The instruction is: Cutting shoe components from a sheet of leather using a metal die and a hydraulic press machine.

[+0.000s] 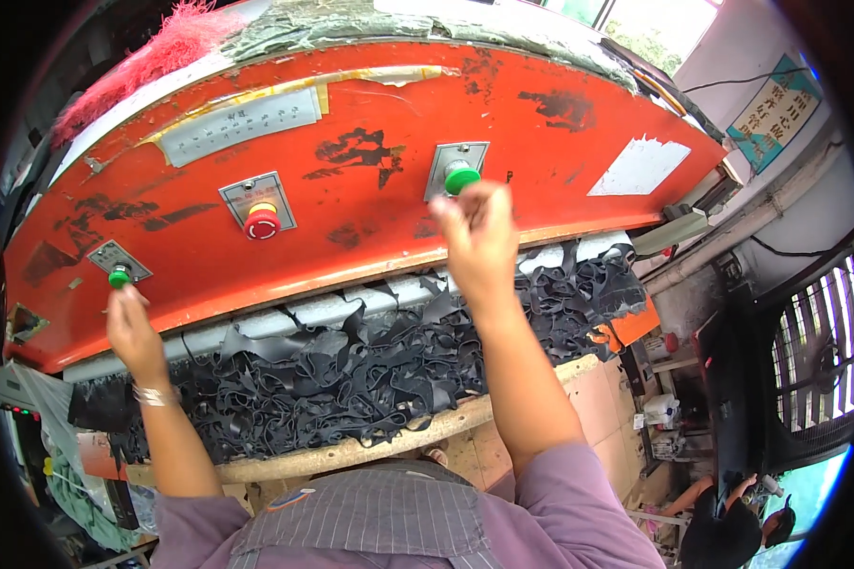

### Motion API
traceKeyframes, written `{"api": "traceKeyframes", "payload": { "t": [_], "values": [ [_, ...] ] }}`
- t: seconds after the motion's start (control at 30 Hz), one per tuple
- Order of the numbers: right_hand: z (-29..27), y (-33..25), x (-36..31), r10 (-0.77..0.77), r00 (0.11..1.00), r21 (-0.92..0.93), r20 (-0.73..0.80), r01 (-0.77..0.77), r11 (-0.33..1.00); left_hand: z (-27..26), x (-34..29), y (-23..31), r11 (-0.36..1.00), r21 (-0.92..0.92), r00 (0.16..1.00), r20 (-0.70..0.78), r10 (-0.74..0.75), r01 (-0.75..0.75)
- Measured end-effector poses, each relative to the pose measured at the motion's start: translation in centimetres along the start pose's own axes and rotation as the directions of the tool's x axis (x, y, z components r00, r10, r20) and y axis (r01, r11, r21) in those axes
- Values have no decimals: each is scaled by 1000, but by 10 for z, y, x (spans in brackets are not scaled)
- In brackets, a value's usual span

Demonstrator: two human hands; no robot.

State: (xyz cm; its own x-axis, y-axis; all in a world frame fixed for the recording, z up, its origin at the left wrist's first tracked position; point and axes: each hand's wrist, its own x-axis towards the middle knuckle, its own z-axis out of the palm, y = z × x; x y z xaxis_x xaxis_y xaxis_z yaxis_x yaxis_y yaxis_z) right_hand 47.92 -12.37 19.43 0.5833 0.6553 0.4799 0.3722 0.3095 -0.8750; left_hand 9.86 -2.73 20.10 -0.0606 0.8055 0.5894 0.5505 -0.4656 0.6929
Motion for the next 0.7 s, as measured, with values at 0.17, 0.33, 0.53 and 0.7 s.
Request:
{"api": "traceKeyframes", "payload": {
  "t": [0.17, 0.33, 0.53, 0.7],
  "values": [
    [-17, -43, -127, 393, 454, -495, 800, 128, 859, 2, -130, 52, 979, -199, 696, 708, 114, 41],
    [-31, -46, -211, 248, 389, -424, 888, 478, 769, -6, -202, 90, 987, -33, 492, 864, 106, -156],
    [-33, -42, -210, 279, 458, -506, 844, 504, 700, 7, -217, 92, 988, 13, 564, 822, 79, -157],
    [-30, -16, -198, 309, 254, -398, 917, 505, 766, 18, -219, 66, 984, 21, 474, 878, 66, -175]
  ]
}}
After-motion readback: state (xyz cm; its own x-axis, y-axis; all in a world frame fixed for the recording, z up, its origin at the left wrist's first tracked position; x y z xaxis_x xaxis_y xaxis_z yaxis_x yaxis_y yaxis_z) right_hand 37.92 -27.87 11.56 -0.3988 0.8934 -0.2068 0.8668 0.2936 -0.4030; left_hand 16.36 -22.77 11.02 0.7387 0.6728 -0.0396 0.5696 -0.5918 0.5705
